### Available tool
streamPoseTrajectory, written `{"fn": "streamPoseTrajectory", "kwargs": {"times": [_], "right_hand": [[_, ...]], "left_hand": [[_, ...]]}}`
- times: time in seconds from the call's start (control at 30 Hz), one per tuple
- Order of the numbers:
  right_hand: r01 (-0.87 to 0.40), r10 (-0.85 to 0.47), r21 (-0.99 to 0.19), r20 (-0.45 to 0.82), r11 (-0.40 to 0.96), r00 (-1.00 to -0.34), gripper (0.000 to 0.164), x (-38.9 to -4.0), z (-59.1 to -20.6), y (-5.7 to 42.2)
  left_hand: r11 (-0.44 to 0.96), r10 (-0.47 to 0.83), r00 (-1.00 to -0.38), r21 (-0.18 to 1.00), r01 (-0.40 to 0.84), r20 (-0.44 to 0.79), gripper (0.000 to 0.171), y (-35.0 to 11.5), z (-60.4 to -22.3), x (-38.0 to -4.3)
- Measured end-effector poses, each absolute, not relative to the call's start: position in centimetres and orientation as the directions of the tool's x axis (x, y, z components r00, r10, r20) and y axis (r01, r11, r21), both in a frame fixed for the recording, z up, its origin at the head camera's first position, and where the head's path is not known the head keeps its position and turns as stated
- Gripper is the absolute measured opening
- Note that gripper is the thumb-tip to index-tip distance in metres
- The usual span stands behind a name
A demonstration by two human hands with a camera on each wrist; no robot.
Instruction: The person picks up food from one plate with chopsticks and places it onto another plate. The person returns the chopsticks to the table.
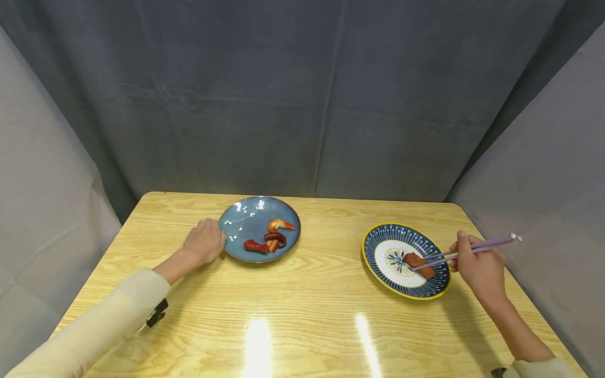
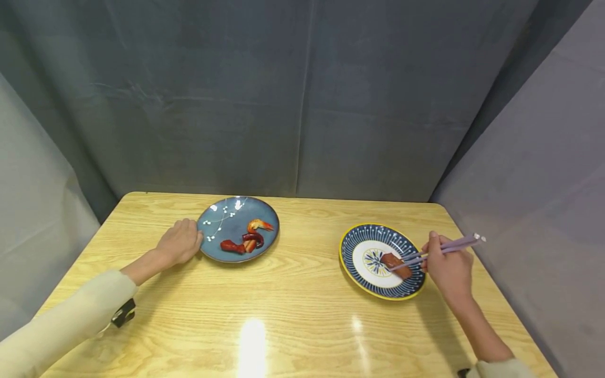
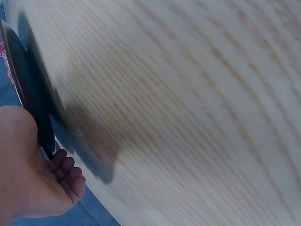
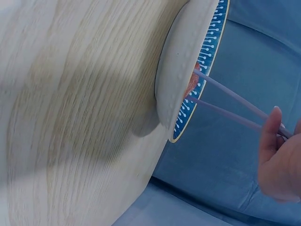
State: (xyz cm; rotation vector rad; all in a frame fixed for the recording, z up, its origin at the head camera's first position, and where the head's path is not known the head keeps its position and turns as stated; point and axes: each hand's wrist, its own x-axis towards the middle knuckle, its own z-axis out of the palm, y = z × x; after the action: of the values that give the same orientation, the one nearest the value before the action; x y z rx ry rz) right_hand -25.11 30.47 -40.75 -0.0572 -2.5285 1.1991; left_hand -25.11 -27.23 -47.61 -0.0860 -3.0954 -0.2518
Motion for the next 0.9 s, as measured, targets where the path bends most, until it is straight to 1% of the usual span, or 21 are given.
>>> {"fn": "streamPoseTrajectory", "kwargs": {"times": [0.17, 0.47, 0.67, 0.9], "right_hand": [[-0.109, 0.186, -0.749, 0.298, 0.654, -0.936, 0.052, -24.9, -40.7, 30.1], [-0.154, 0.165, -0.771, 0.319, 0.618, -0.933, 0.051, -24.8, -40.2, 29.3], [-0.158, 0.177, -0.803, 0.31, 0.575, -0.934, 0.049, -24.9, -39.2, 27.8], [-0.211, 0.141, -0.808, 0.338, 0.55, -0.93, 0.05, -25.0, -38.3, 25.5]], "left_hand": [[0.986, 0.061, -0.997, 0.152, 0.069, 0.055, 0.031, -27.1, -47.6, -25.0], [0.986, 0.055, -0.997, 0.153, 0.063, 0.057, 0.031, -27.3, -47.7, -25.0], [0.986, 0.052, -0.997, 0.155, 0.06, 0.058, 0.031, -27.3, -47.8, -25.1], [0.985, 0.052, -0.997, 0.159, 0.061, 0.059, 0.03, -27.4, -47.9, -25.2]]}}
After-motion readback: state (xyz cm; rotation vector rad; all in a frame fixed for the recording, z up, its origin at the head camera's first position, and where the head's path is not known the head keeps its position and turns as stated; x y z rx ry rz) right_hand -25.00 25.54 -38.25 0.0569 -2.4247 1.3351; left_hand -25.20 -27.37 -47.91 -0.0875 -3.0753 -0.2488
